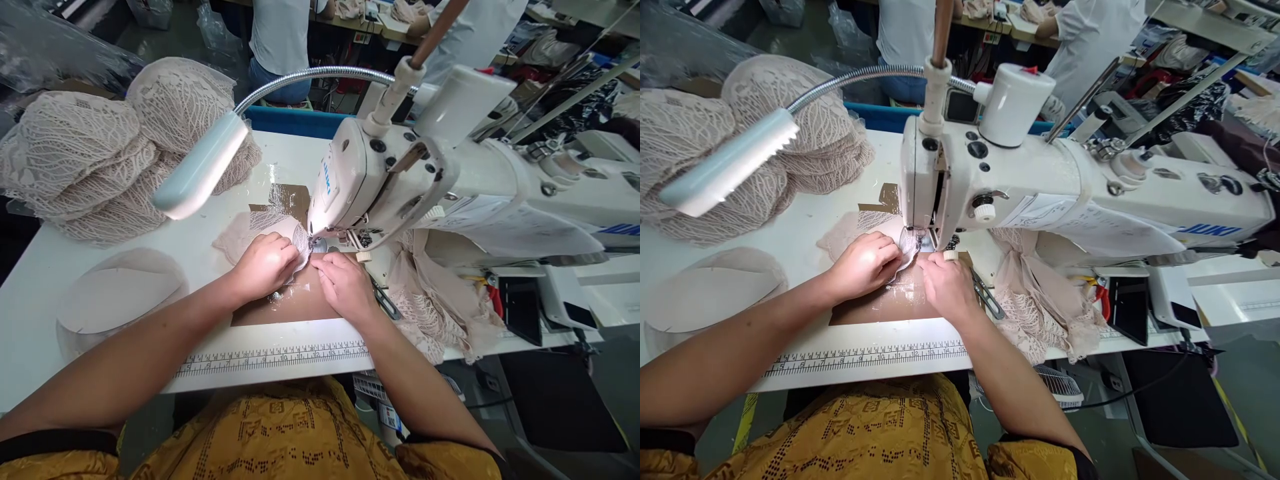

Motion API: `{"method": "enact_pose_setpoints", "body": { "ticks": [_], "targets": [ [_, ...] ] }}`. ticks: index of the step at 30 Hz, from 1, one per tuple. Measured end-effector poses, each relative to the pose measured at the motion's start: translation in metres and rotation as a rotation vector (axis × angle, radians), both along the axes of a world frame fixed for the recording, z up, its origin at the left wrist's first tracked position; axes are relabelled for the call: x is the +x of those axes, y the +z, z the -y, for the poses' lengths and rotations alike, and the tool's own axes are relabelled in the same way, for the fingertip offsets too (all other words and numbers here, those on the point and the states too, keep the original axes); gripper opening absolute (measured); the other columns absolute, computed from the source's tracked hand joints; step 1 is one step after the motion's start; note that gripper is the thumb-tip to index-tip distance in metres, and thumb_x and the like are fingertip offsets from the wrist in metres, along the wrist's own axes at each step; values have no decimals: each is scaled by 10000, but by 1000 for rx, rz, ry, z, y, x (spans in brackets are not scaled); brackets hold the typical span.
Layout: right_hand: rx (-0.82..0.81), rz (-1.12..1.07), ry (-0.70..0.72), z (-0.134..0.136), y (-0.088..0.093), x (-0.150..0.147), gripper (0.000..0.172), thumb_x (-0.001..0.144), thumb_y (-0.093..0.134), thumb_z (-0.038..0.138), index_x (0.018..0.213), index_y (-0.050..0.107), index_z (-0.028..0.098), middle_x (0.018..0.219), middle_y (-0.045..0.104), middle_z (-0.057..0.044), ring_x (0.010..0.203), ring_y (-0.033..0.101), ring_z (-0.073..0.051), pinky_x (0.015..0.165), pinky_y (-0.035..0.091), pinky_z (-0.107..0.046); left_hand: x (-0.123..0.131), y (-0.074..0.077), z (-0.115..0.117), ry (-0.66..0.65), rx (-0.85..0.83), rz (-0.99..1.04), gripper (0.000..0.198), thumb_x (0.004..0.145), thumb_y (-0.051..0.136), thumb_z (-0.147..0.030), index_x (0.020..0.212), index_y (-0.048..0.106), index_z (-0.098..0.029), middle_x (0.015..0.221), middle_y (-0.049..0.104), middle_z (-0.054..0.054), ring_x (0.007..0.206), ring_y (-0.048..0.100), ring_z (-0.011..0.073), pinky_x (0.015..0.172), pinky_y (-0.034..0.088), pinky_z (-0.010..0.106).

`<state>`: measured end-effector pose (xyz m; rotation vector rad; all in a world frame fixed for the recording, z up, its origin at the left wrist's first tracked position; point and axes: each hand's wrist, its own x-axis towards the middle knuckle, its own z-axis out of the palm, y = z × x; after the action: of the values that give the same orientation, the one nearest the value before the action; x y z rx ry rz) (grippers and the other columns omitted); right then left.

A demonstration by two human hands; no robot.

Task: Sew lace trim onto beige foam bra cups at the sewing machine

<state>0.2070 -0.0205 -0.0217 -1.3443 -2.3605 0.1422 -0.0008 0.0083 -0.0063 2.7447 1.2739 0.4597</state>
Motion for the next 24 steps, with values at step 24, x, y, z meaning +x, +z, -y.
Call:
{"method": "enact_pose_setpoints", "body": {
  "ticks": [24],
  "targets": [
    [-20, -4, -27, -2, 5, -5, 325, 902, 478, 152, 1139, 699, 178, 1043, 703, -76, 878, 609, -207, 796, 454, -313, -4, -4, 2, -245, 38, -61, 263, 1001, 444, -246, 1069, 691, -185, 1245, 653, 64, 957, 541, 215, 799, 413, 354]
  ]
}}
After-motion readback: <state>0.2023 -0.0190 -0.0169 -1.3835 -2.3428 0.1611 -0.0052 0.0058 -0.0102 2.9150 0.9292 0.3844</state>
